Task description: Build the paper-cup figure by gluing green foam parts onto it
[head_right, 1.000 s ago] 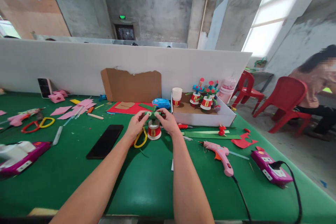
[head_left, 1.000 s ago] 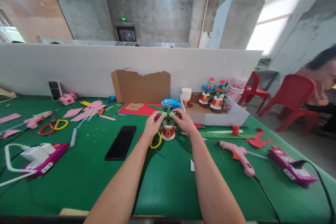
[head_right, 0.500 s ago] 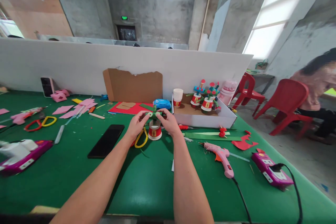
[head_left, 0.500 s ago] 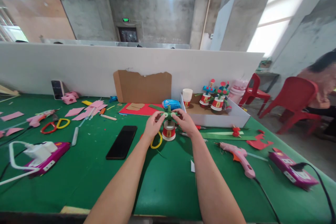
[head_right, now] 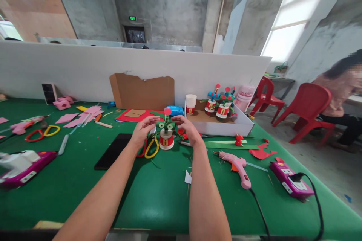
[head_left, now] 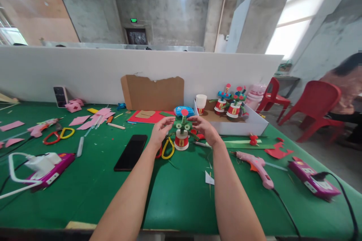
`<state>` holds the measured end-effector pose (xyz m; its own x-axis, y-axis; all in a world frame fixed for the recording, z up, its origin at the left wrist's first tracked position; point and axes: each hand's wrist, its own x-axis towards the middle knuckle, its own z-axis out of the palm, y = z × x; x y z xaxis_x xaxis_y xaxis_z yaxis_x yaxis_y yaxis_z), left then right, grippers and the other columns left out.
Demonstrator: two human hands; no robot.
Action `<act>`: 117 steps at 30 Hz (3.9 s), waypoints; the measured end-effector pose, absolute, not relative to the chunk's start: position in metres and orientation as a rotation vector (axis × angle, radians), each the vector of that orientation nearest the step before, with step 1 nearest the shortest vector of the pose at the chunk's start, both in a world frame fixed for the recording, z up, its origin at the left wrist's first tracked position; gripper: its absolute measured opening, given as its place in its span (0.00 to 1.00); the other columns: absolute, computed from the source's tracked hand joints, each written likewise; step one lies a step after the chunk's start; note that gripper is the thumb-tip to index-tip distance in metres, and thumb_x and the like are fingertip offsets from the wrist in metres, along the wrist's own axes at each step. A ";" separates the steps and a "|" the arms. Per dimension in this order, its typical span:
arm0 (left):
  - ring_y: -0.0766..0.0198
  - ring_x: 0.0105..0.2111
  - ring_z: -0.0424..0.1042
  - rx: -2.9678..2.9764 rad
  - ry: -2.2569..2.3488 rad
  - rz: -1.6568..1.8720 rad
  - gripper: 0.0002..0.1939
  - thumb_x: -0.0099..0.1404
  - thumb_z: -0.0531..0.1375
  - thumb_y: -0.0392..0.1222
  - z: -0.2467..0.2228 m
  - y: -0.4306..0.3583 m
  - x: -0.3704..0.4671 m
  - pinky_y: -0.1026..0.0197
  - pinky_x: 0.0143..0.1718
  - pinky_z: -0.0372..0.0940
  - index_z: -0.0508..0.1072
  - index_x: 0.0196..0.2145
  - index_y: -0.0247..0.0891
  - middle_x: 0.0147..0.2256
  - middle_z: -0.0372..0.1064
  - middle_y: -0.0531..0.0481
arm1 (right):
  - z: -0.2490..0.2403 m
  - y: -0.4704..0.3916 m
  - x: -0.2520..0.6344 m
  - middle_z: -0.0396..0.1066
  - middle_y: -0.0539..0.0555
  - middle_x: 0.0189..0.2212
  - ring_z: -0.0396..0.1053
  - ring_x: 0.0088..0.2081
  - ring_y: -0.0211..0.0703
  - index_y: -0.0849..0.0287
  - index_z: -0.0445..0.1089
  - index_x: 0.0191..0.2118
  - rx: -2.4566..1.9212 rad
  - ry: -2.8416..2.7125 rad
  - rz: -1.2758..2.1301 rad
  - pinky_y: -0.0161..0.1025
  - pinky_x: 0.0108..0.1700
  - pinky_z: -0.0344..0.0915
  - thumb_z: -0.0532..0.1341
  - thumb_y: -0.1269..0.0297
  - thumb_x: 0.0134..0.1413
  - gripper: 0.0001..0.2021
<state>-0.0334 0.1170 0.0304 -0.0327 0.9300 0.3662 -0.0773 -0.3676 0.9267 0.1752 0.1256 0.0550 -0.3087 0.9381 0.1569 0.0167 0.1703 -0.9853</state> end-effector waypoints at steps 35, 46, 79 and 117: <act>0.60 0.30 0.72 1.382 1.184 1.514 0.13 0.48 0.66 0.47 0.015 0.128 -0.026 0.62 0.33 0.65 0.81 0.30 0.37 0.27 0.77 0.49 | 0.024 0.148 0.157 0.78 0.53 0.30 0.73 0.34 0.46 0.58 0.77 0.30 -1.071 -1.366 0.899 0.41 0.40 0.68 0.66 0.54 0.40 0.13; 0.60 0.31 0.73 1.439 1.183 1.518 0.13 0.50 0.64 0.44 0.018 0.126 -0.025 0.63 0.32 0.65 0.81 0.33 0.36 0.29 0.77 0.48 | 0.036 0.140 0.163 0.77 0.54 0.32 0.72 0.37 0.46 0.59 0.77 0.33 -1.016 -1.351 0.971 0.40 0.40 0.67 0.67 0.53 0.40 0.16; 0.60 0.31 0.72 1.380 1.160 1.553 0.14 0.48 0.66 0.49 0.011 0.133 -0.031 0.61 0.34 0.65 0.80 0.31 0.37 0.28 0.77 0.49 | 0.026 0.144 0.161 0.75 0.52 0.25 0.70 0.30 0.42 0.59 0.74 0.27 -1.071 -1.380 0.961 0.38 0.34 0.64 0.67 0.52 0.37 0.15; 0.60 0.37 0.72 1.264 1.213 1.694 0.14 0.50 0.56 0.38 0.045 0.131 -0.041 0.59 0.40 0.64 0.75 0.35 0.36 0.32 0.75 0.46 | 0.055 0.125 0.142 0.77 0.54 0.37 0.71 0.42 0.45 0.58 0.75 0.36 -1.010 -1.323 0.949 0.40 0.45 0.65 0.64 0.49 0.43 0.19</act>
